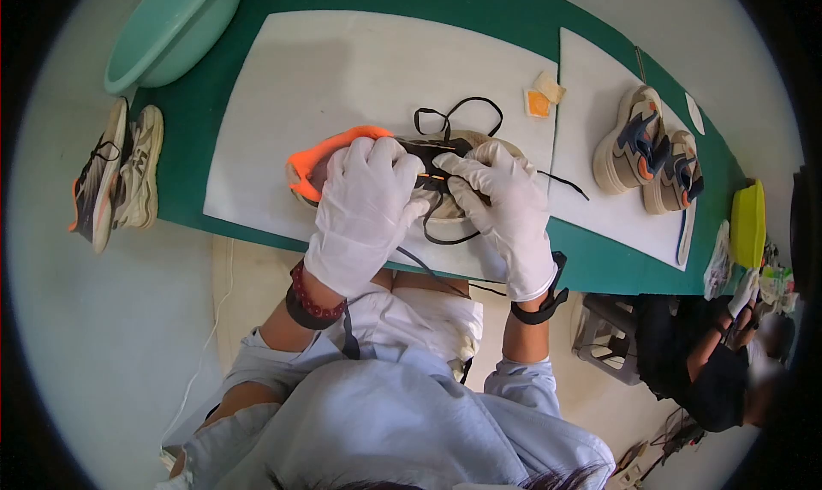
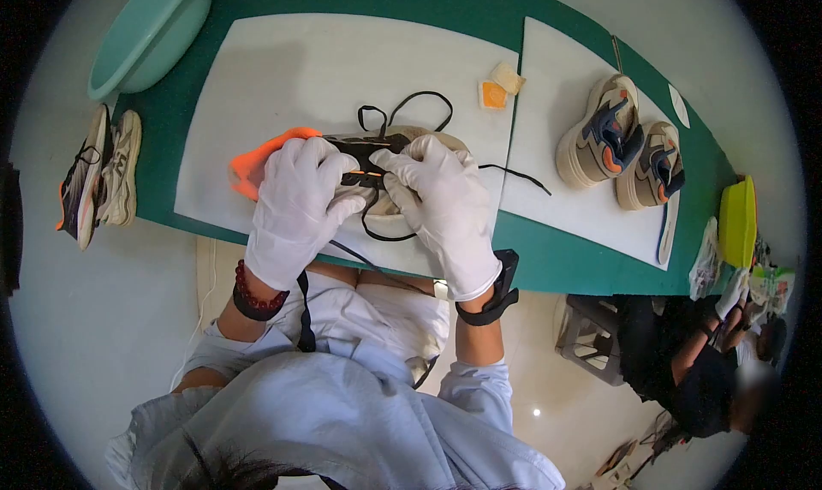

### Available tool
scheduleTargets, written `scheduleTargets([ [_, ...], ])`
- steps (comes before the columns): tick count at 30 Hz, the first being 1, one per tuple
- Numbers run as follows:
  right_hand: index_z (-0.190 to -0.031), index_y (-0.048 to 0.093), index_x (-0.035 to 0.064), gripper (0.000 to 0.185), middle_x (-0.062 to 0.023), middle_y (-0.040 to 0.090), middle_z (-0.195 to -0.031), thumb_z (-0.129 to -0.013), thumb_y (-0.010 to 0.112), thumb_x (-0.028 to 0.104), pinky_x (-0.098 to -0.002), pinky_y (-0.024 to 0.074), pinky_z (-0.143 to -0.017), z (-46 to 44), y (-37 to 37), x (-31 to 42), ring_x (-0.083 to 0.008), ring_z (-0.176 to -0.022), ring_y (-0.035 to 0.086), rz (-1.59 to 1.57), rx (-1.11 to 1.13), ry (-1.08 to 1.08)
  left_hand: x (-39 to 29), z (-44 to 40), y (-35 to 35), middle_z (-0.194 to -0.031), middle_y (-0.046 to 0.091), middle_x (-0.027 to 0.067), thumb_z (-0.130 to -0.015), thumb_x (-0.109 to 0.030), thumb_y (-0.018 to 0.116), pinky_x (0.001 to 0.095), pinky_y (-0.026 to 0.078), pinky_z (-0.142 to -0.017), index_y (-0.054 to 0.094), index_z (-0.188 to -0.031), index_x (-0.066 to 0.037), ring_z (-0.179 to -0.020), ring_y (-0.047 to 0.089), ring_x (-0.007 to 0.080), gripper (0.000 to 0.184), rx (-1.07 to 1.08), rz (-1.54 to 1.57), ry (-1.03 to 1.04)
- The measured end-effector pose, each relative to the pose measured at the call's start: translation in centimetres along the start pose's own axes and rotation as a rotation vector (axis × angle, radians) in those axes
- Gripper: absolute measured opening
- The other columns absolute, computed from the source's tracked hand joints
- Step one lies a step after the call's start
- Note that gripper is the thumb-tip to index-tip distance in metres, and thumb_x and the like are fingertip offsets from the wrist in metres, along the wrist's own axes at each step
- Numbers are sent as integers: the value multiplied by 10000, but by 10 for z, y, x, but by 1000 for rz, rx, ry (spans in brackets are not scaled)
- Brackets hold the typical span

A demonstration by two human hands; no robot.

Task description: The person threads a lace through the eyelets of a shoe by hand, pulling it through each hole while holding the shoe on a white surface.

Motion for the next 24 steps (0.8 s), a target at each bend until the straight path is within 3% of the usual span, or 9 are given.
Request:
scheduleTargets([
  [2,-1076,847,200,210,-39,698,-948,-887,801,121,-407,530,-787,-5,0,-1,-281,-869,670,-7,13,-34,4,-3,6,-1093,640,50,-800,-202,860,457,469,-951,740,-1141,-135,-1097,599,292,368,25,5,36],
  [8,-1056,842,187,177,-29,689,-888,-885,825,146,-371,544,-751,-9,5,-17,-266,-859,685,-330,-35,64,1,2,-6,-969,686,-2,-780,-151,841,439,484,-903,730,-916,-134,-951,643,272,177,-162,156,140],
  [14,-1051,834,174,157,-28,684,-914,-899,824,140,-374,549,-778,-8,10,-18,-254,-892,686,-376,-54,16,4,-1,-1,-967,708,6,-787,-111,820,430,499,-873,718,-949,-137,-915,660,279,193,-105,224,140],
  [20,-1001,798,124,92,-49,693,-1053,-911,814,139,-370,568,-823,-15,21,-17,-260,-972,718,-440,-16,-69,6,1,4,-970,727,13,-799,-93,806,419,512,-855,695,-951,-132,-911,669,276,193,-84,205,124],
  [24,-1000,776,113,83,-65,693,-1104,-920,797,118,-370,575,-840,-20,22,-19,-276,-1010,729,-457,9,31,6,-1,4,-947,722,19,-790,-80,798,417,516,-841,691,-944,-130,-891,670,276,194,-100,202,154],
])
Point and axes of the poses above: each hand's wrist, its own z-axis away from the middle knuckle, its own y-axis out of the palm, x = y × z, the point moved 7 cm from there along -z, towards the middle knuckle
